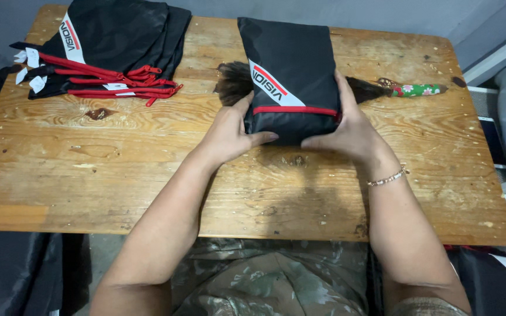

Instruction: The person folds a black and silver textile item by hand on a wooden surface, smoothing the material and tucking it into a compact rectangular shape.

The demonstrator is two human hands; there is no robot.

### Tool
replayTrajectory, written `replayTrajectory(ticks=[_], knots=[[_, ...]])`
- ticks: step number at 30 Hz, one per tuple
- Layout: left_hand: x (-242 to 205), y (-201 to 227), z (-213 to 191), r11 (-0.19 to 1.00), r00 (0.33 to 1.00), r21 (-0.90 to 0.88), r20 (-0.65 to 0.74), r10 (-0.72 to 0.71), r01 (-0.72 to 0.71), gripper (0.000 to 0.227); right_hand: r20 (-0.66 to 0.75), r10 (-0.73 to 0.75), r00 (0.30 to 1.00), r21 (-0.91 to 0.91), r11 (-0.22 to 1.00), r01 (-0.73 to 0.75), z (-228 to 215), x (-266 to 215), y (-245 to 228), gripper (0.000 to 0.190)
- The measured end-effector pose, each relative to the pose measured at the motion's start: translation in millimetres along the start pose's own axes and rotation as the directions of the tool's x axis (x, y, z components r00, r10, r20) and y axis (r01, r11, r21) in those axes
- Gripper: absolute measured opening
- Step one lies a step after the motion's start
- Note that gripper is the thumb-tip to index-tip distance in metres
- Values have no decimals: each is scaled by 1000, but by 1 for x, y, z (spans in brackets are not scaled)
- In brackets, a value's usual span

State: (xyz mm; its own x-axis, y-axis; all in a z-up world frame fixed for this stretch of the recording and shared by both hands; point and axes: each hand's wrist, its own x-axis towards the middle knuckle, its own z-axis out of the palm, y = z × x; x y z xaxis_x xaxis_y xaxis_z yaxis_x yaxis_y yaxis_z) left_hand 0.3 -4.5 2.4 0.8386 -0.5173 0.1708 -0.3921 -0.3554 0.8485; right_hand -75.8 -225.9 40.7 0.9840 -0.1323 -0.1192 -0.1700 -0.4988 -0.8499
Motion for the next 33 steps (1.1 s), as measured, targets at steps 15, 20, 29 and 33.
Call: replayTrajectory(ticks=[15,20,29,33], knots=[[2,-45,21,941,929,281,-261,263,-188,40,-283,-403,870,-228,910,347,6,21,51,76],[-1,-29,11,906,949,384,-174,262,-180,43,-260,-377,889,-238,917,319,4,22,50,77],[-7,-10,10,884,990,454,-20,141,-117,46,-115,-558,822,-394,785,478,7,8,31,100],[-8,-10,13,879,996,470,0,95,-83,41,-63,-573,817,-431,754,496,15,9,30,89]])
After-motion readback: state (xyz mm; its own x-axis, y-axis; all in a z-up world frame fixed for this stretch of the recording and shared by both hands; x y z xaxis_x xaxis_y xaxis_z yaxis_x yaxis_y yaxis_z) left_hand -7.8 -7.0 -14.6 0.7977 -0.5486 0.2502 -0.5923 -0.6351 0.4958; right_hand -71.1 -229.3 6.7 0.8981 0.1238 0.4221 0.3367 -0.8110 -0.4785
